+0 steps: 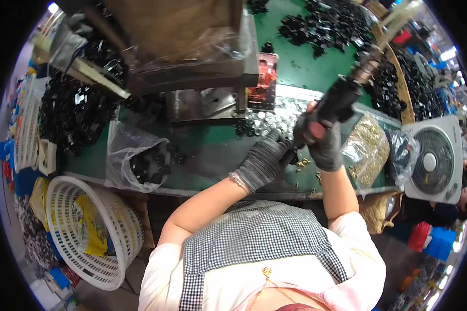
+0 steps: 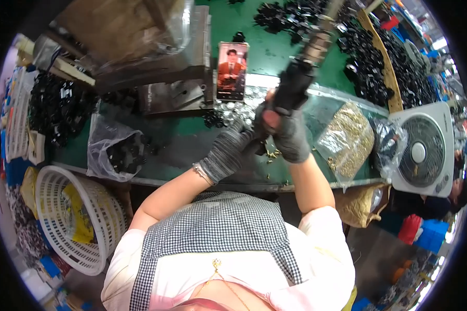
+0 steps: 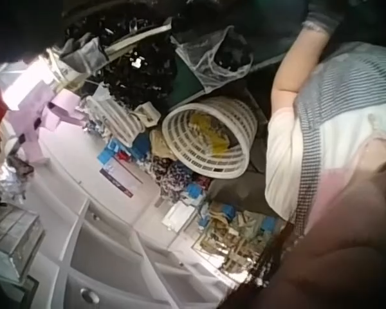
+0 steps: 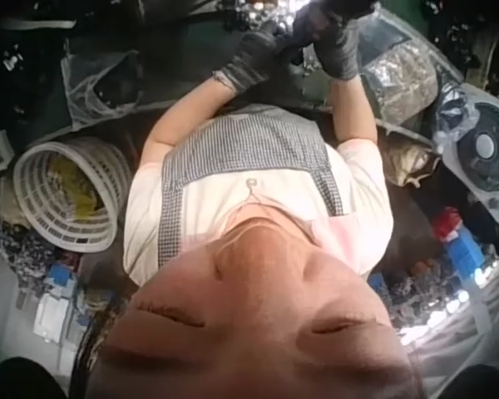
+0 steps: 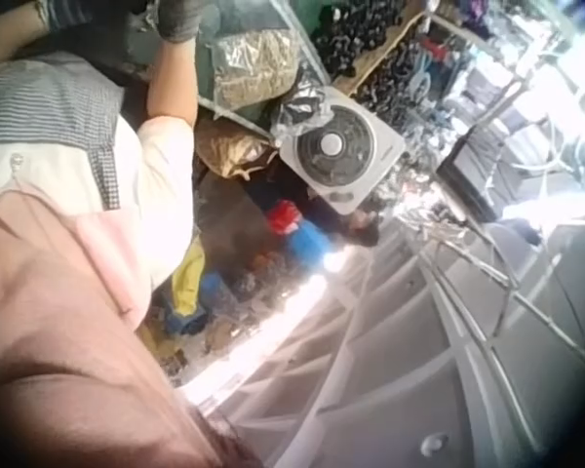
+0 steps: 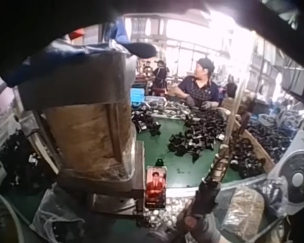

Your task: Assembling small plastic and metal components using a power screwdriver at a factory workbench.

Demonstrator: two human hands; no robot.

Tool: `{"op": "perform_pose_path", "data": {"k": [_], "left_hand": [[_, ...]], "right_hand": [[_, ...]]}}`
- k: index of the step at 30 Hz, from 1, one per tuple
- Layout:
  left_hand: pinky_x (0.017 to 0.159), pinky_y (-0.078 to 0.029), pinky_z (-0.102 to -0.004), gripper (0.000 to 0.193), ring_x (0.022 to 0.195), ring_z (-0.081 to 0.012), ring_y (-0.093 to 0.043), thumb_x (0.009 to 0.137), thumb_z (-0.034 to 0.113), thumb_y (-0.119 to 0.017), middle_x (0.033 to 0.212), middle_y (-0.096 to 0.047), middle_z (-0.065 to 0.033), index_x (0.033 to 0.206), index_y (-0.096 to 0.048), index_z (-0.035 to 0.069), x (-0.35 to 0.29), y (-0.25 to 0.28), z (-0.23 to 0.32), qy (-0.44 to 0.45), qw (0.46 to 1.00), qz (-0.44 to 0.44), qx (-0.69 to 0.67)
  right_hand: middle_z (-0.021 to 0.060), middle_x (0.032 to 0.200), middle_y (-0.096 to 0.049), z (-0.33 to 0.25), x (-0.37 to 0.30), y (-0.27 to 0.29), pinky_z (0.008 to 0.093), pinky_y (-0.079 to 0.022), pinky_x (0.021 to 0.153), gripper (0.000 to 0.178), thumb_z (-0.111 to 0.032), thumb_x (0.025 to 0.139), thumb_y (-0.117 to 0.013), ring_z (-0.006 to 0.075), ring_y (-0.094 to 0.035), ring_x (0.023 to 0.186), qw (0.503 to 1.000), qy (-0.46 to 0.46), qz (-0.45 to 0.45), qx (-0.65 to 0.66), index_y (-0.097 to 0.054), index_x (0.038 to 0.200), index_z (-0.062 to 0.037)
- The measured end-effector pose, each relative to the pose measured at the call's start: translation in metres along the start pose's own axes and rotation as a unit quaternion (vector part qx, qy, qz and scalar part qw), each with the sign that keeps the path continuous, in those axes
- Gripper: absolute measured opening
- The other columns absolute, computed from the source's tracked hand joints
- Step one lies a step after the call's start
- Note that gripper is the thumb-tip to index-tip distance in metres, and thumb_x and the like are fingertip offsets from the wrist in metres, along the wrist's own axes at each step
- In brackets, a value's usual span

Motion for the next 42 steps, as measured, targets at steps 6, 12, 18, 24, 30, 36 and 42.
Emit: {"op": "perform_pose_path", "data": {"k": [6, 12, 18, 24, 30, 36, 42], "left_hand": [[0.083, -0.048, -0.0433, 0.024, 0.092, -0.0378, -0.058, 0.084, 0.011, -0.062, 0.100, -0.060, -0.0190, 0.105, -0.062, 0.000, -0.008, 0.142, -0.035, 0.064, 0.962, 0.249, 0.094], [0.085, -0.047, -0.0473, 0.029, 0.096, -0.0423, -0.058, 0.088, 0.025, -0.054, 0.099, -0.064, -0.0243, 0.105, -0.063, 0.003, -0.051, 0.275, -0.145, 0.164, 0.829, 0.343, 0.409], [0.090, -0.045, -0.0446, 0.026, 0.105, -0.0402, -0.056, 0.087, 0.019, -0.057, 0.109, -0.062, -0.0246, 0.106, -0.064, 0.003, -0.043, 0.257, -0.209, 0.274, 0.866, 0.153, 0.390], [0.087, -0.047, -0.0378, 0.021, 0.103, -0.0340, -0.061, 0.086, 0.013, -0.058, 0.106, -0.064, -0.0209, 0.106, -0.062, 0.005, -0.084, 0.274, -0.207, 0.322, 0.907, 0.175, 0.206], [0.077, -0.047, -0.0329, 0.017, 0.086, -0.0224, -0.060, 0.084, 0.013, -0.064, 0.091, -0.062, -0.0118, 0.098, -0.059, 0.004, -0.090, 0.201, -0.100, 0.219, 0.963, 0.128, 0.094], [0.080, -0.049, -0.0369, 0.033, 0.091, -0.0320, -0.062, 0.070, 0.017, -0.077, 0.108, -0.061, -0.0150, 0.094, -0.061, 0.002, -0.076, 0.124, -0.040, 0.061, 0.987, 0.037, 0.145], [0.077, -0.052, -0.0368, 0.033, 0.089, -0.0313, -0.063, 0.071, 0.015, -0.076, 0.108, -0.058, -0.0145, 0.095, -0.060, 0.001, -0.080, 0.092, -0.028, 0.091, 0.985, -0.010, 0.144]], "right_hand": [[0.0041, 0.095, -0.060, 0.023, -0.038, -0.038, 0.0331, -0.049, 0.067, 0.041, -0.024, 0.081, -0.070, 0.0177, -0.056, 0.081, 0.650, 0.181, -0.342, -0.654, -0.051, 0.113, -0.0085], [0.0093, 0.094, -0.063, 0.023, -0.002, 0.064, 0.0358, -0.051, 0.072, 0.032, -0.012, 0.078, -0.068, 0.0259, -0.062, 0.086, 0.869, 0.046, -0.030, -0.492, -0.059, 0.108, -0.0096], [0.0150, 0.087, -0.065, 0.062, -0.009, -0.023, 0.0428, -0.052, 0.071, 0.018, -0.007, 0.073, -0.065, 0.0363, -0.063, 0.080, 0.711, 0.118, -0.172, -0.672, -0.065, 0.091, -0.0103], [0.0158, 0.084, -0.063, 0.090, 0.003, -0.048, 0.0465, -0.050, 0.068, 0.016, -0.013, 0.075, -0.062, 0.0357, -0.062, 0.078, 0.687, 0.069, -0.188, -0.699, -0.065, 0.090, -0.0091], [0.0159, 0.082, -0.062, 0.090, -0.013, -0.063, 0.0475, -0.049, 0.065, 0.014, -0.015, 0.078, -0.059, 0.0362, -0.062, 0.074, 0.653, 0.071, -0.212, -0.724, -0.064, 0.088, -0.0077], [0.0178, 0.084, -0.066, 0.108, 0.004, -0.082, 0.0460, -0.053, 0.065, 0.021, -0.018, 0.083, -0.054, 0.0351, -0.066, 0.078, 0.620, 0.107, -0.217, -0.746, -0.068, 0.090, -0.0044], [0.0182, 0.088, -0.067, 0.096, 0.002, -0.086, 0.0453, -0.055, 0.064, 0.021, -0.017, 0.078, -0.057, 0.0344, -0.067, 0.082, 0.617, 0.051, -0.233, -0.750, -0.070, 0.086, -0.0028]]}}
Point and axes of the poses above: each hand's wrist, its own x-axis towards the middle knuckle, its own y-axis out of the back of the hand, z = x × y, the point moved 10 cm from there along x, towards the middle knuckle
